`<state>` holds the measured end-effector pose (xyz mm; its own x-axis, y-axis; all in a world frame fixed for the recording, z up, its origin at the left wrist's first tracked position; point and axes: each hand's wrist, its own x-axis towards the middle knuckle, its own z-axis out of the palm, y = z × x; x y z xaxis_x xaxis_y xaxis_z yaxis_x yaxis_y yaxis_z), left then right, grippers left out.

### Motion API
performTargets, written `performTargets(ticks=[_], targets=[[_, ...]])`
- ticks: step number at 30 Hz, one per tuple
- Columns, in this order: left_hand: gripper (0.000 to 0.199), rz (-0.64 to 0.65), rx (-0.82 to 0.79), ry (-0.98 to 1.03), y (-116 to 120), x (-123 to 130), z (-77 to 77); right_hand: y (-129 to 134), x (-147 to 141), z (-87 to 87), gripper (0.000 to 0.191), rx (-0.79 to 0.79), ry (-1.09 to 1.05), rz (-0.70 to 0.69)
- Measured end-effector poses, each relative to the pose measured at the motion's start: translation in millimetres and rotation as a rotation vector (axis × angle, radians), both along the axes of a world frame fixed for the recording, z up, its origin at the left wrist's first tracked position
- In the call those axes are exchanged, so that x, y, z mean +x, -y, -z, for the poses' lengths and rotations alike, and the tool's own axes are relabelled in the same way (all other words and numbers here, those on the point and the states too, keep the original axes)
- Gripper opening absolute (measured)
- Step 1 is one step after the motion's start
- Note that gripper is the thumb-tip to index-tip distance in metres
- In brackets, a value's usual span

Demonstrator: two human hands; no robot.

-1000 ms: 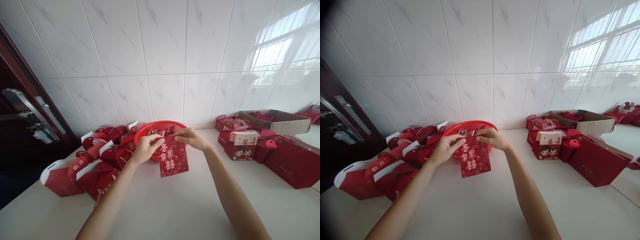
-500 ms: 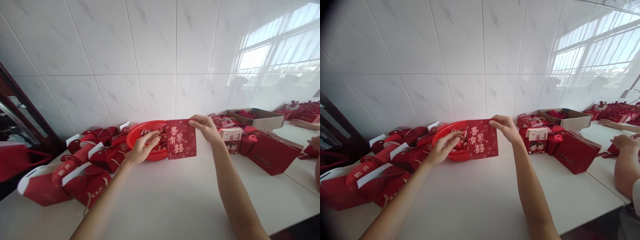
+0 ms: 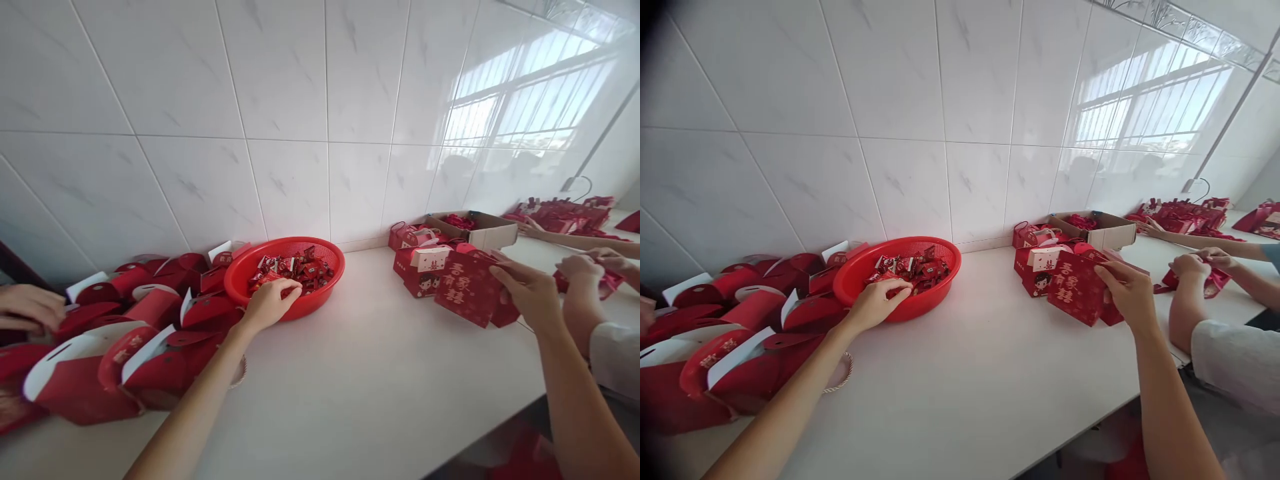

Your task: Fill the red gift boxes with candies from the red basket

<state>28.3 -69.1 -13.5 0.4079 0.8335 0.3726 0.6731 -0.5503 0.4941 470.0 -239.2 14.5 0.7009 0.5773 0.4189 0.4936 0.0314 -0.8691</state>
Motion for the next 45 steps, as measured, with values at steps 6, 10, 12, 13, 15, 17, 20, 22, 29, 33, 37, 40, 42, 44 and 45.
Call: performTargets(ticks=[6,10,12,13,15,17,20,22,29,33,37,40,42,44,45], targets=[[0.036,-0.031,-0.019,-0.049,0.1,-0.6,0.8,4.4,23.0,26.9,0.038,-0.132,0.002,0.288],[0.038,-0.044,-0.037,-0.077,1.3,-0.4,0.2,-0.8,16.8,29.3,0.034,-0.240,0.025,0.322],[0.037,-0.044,-0.031,-0.083,2.4,-0.4,-0.1,-3.9,15.4,28.6,0.028,-0.234,0.071,0.361],[0.037,-0.042,-0.031,-0.087,2.9,-0.2,0.1,-5.8,15.2,28.1,0.026,-0.221,0.106,0.390],[0.038,-0.034,-0.038,-0.092,3.9,0.6,0.8,-10.8,14.7,26.9,0.027,-0.188,0.198,0.478],[0.039,-0.016,-0.056,-0.088,4.4,1.9,1.0,-16.6,10.8,24.3,0.032,-0.136,0.301,0.581],[0.040,0.038,-0.093,-0.055,6.6,0.4,-6.5,-25.0,-6.5,17.2,0.036,0.012,0.438,0.604],[0.044,0.066,-0.106,-0.056,11.4,-7.8,-21.1,-30.8,-25.8,12.2,0.033,0.121,0.508,0.503],[0.046,-0.212,-0.142,-0.218,41.8,-97.8,-83.3,-64.3,-113.2,24.5,0.019,0.215,0.535,-0.136],[0.058,-0.343,-0.450,-0.261,39.4,-139.6,-76.8,-80.1,-167.3,43.3,0.015,0.177,0.538,-0.531],[0.062,-0.345,-0.574,-0.258,29.7,-141.1,-67.4,-88.4,-215.8,45.6,0.016,0.193,0.531,-0.836],[0.071,-0.320,-0.629,-0.324,28.6,-128.3,-68.7,-93.7,-245.1,36.9,0.016,0.230,0.509,-0.966],[0.075,-0.285,-0.649,-0.355,29.8,-119.2,-70.0,-97.2,-261.4,30.0,0.016,0.232,0.489,-1.030],[0.071,-0.249,-0.634,-0.384,30.9,-111.1,-70.1,-100.2,-274.8,24.3,0.016,0.213,0.450,-1.088],[0.064,-0.232,-0.615,-0.398,31.3,-107.4,-69.7,-101.5,-280.2,22.2,0.016,0.204,0.423,-1.112]])
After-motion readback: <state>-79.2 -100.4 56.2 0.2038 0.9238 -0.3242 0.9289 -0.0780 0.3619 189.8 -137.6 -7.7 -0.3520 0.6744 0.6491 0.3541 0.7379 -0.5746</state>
